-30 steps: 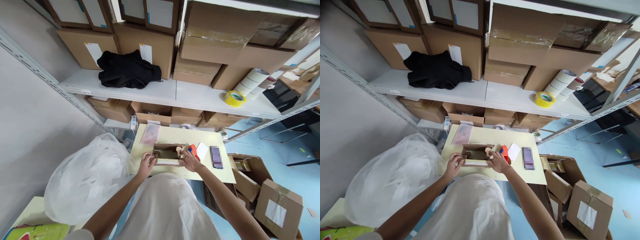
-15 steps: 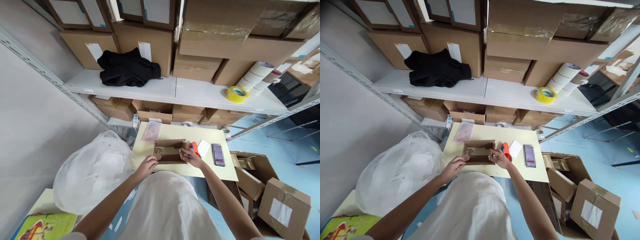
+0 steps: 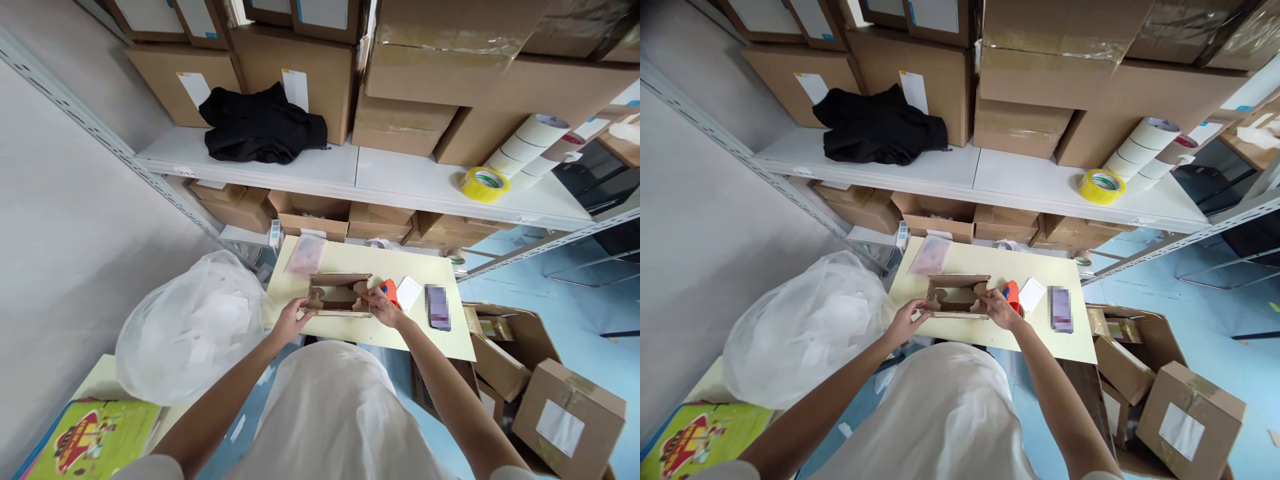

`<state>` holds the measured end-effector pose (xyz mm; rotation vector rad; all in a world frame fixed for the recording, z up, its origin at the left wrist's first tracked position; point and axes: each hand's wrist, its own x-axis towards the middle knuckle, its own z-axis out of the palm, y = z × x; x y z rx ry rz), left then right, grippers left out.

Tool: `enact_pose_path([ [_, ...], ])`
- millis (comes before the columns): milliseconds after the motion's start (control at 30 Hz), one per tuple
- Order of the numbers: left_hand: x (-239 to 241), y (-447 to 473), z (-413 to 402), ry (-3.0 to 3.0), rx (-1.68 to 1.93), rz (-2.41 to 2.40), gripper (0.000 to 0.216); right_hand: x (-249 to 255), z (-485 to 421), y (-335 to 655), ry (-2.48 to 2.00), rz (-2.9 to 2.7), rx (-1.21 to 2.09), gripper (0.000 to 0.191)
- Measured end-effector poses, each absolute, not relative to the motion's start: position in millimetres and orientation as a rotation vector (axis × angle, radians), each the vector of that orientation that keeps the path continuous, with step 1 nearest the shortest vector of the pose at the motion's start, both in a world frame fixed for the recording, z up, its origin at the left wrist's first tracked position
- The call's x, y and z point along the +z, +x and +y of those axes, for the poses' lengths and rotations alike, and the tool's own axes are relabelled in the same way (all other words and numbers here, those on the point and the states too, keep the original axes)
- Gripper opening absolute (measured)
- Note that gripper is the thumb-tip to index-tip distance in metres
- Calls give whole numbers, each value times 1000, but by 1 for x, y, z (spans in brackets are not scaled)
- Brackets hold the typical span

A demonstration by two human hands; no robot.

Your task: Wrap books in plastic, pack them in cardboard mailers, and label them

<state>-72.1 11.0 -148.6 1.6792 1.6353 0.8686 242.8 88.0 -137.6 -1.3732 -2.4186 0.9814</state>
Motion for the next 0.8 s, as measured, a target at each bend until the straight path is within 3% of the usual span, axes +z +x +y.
enact_pose_path([
  [100, -158, -70, 19, 1531, 905, 1679, 29, -141, 86, 250, -1341, -2281, 1160, 48],
  [233, -166, -60, 30, 1332, 1004, 1853, 39, -147, 85, 248, -1483, -2103, 1109, 44],
  [400, -171, -51, 37, 1263, 1002, 1915, 38, -139, 101, 237, -1593, -1959, 940, 76],
  [467, -170, -49, 37, 1238, 994, 1920, 40, -133, 106, 235, -1556, -2049, 936, 69],
  [600, -169, -44, 36, 1209, 1005, 1941, 39, -134, 105, 238, -1508, -2159, 874, 35],
  [800, -172, -36, 32, 1229, 996, 1968, 36, -153, 98, 240, -1597, -1993, 952, 20],
])
